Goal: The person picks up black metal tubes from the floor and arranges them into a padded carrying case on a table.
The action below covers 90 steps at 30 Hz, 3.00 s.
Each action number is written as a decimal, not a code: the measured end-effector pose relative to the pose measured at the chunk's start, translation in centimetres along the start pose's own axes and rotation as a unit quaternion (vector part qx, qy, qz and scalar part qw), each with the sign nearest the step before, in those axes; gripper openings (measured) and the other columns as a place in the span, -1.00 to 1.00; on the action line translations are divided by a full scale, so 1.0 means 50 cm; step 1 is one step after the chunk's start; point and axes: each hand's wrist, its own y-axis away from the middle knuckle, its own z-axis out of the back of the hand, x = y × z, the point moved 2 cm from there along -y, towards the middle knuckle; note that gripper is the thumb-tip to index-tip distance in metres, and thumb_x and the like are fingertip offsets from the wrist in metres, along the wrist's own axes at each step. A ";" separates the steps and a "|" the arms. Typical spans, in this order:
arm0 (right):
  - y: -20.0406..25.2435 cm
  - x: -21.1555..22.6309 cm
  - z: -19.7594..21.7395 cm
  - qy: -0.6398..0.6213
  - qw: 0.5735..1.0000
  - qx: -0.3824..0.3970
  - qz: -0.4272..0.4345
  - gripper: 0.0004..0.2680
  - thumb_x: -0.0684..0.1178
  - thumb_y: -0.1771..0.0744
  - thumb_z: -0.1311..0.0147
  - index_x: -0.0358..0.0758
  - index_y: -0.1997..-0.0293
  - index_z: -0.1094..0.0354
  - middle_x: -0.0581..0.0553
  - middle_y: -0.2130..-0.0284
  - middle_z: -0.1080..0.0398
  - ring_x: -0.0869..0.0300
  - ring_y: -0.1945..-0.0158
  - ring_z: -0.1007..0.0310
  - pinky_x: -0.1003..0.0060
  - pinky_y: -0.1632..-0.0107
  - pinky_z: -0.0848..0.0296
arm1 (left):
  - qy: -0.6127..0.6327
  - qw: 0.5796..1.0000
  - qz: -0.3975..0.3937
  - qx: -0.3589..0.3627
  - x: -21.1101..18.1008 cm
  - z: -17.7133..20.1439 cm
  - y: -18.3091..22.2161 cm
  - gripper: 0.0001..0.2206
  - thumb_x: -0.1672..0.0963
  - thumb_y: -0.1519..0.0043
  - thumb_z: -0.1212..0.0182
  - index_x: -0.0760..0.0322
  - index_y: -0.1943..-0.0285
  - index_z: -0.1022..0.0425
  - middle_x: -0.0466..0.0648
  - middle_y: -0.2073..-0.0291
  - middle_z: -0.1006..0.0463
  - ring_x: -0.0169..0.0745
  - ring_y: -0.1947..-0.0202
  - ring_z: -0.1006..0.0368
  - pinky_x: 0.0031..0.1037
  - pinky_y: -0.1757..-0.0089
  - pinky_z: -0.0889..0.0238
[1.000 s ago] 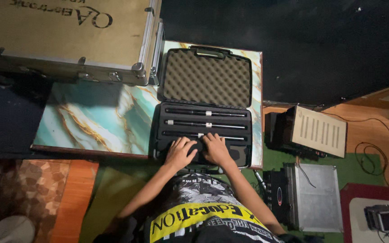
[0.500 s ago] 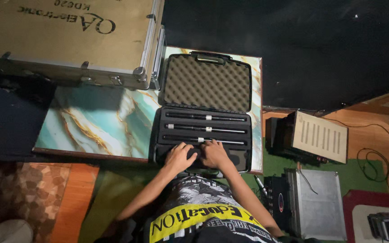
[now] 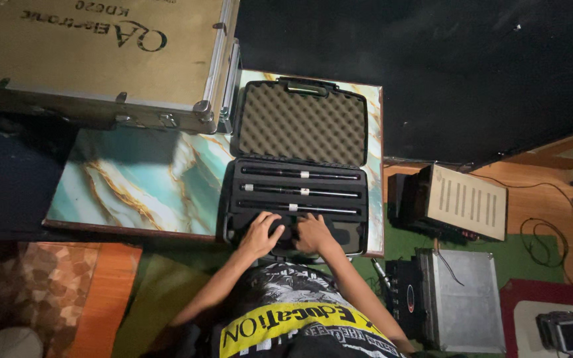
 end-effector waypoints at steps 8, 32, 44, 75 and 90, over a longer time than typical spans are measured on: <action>-0.032 -0.016 -0.080 0.055 0.998 -0.002 -0.001 -0.76 0.05 -0.24 -0.11 -0.13 0.07 -0.53 -0.19 -0.09 -0.43 -0.12 -0.24 -0.33 -0.09 -0.17 -0.34 | -0.010 1.000 -0.007 -0.005 0.015 -0.023 0.007 -0.63 0.10 -0.15 -0.37 0.35 -0.09 -0.47 0.18 -0.05 -0.41 0.25 -0.07 -0.40 -0.18 -0.06 -0.31; 0.013 -0.001 -0.076 -0.089 0.984 -0.144 -0.048 -0.65 -0.12 -0.27 -0.06 0.02 -0.21 -0.37 -0.10 -0.07 -0.35 -0.11 -0.17 -0.33 -0.23 -0.04 -0.37 | -0.181 0.983 0.010 0.004 -0.069 -0.026 0.001 -0.70 0.14 0.02 -0.48 0.03 0.09 -0.60 -0.09 0.11 -0.40 0.08 0.00 -0.30 -0.10 0.07 -0.29; -0.006 -0.048 -0.066 -0.073 0.997 -0.006 -0.003 -0.54 -0.05 -0.24 -0.11 0.12 -0.32 -0.26 -0.15 -0.23 -0.23 -0.18 -0.26 -0.22 -0.24 -0.22 -0.21 | -0.156 0.988 0.014 -0.007 -0.081 -0.018 0.000 -0.65 0.16 0.08 -0.53 0.10 0.11 -0.56 0.05 0.22 -0.36 0.15 0.07 -0.29 -0.15 0.10 -0.30; 0.047 -0.008 -0.051 0.012 0.952 -0.298 -0.070 -0.45 0.04 -0.14 -0.21 -0.37 -0.24 -0.24 -0.35 -0.06 -0.28 -0.22 -0.15 -0.23 -0.33 -0.29 -0.06 | -0.202 0.979 0.001 -0.014 -0.113 -0.004 0.000 -0.73 0.07 -0.09 -0.29 0.17 0.05 -0.53 0.05 0.11 -0.38 0.11 -0.02 -0.28 -0.03 0.04 -0.17; 0.043 -0.002 -0.004 -0.124 0.958 -0.256 -0.026 -0.56 -0.08 -0.15 -0.21 -0.20 -0.13 -0.26 -0.34 -0.01 -0.21 -0.24 -0.14 -0.17 -0.20 -0.19 -0.14 | -0.195 0.975 -0.095 0.046 -0.054 -0.032 -0.012 -0.59 0.08 -0.16 -0.24 0.20 -0.21 -0.46 0.13 -0.20 -0.29 0.17 -0.31 -0.12 0.09 -0.23 0.09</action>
